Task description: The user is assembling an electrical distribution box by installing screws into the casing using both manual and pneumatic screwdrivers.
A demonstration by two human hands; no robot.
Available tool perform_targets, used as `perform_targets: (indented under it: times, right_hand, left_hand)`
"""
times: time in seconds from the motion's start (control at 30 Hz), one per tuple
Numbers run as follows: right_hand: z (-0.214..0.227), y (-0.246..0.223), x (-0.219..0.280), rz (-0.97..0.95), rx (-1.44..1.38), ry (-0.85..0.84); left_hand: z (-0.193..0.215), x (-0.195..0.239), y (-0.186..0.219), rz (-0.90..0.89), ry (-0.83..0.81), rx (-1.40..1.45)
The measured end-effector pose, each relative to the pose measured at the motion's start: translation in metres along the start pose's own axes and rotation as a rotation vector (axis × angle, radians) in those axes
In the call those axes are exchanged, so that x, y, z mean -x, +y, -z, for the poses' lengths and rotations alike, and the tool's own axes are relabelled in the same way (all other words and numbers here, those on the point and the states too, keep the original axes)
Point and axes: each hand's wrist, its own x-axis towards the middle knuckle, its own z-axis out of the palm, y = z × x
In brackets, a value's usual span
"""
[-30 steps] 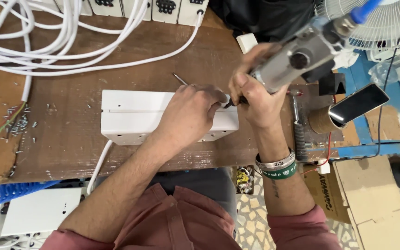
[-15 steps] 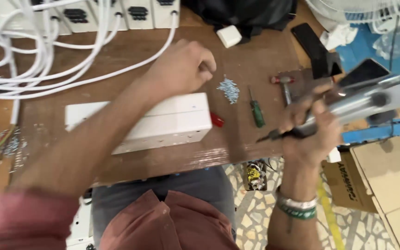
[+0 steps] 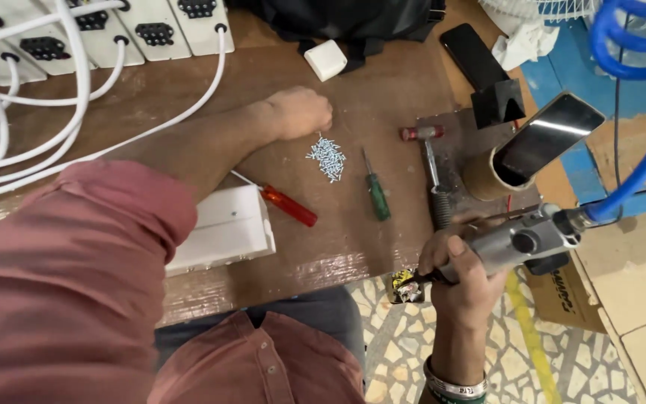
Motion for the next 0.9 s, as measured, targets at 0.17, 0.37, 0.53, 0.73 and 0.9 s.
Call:
perform_targets:
  times: [0.17,0.37,0.53,0.73,0.9]
  right_hand:
    - [-0.018,0.003,-0.014,-0.045,0.031,-0.037]
    - [-0.036,0.002,-0.014,-0.034,0.032,0.010]
    - [-0.032,-0.002,-0.006,-0.097,0.028,-0.014]
    - [-0.052,-0.016,0.003,0.030,0.014,-0.010]
    - [-0.037,-0.001,-0.002,-0.152,-0.183,-0.165]
  left_hand:
    - [0.004,-0.004,0.007,-0.148,-0.078,-0.179]
    - [0.022,-0.006,0.019,-0.240,-0.104,-0.266]
    - [0.028,-0.009,0.021,-0.247,-0.121,-0.309]
    - [0.071,0.032,0.019,0.004,0.105,0.207]
    - [0.157,0.134,0.059,-0.027,0.739,0.728]
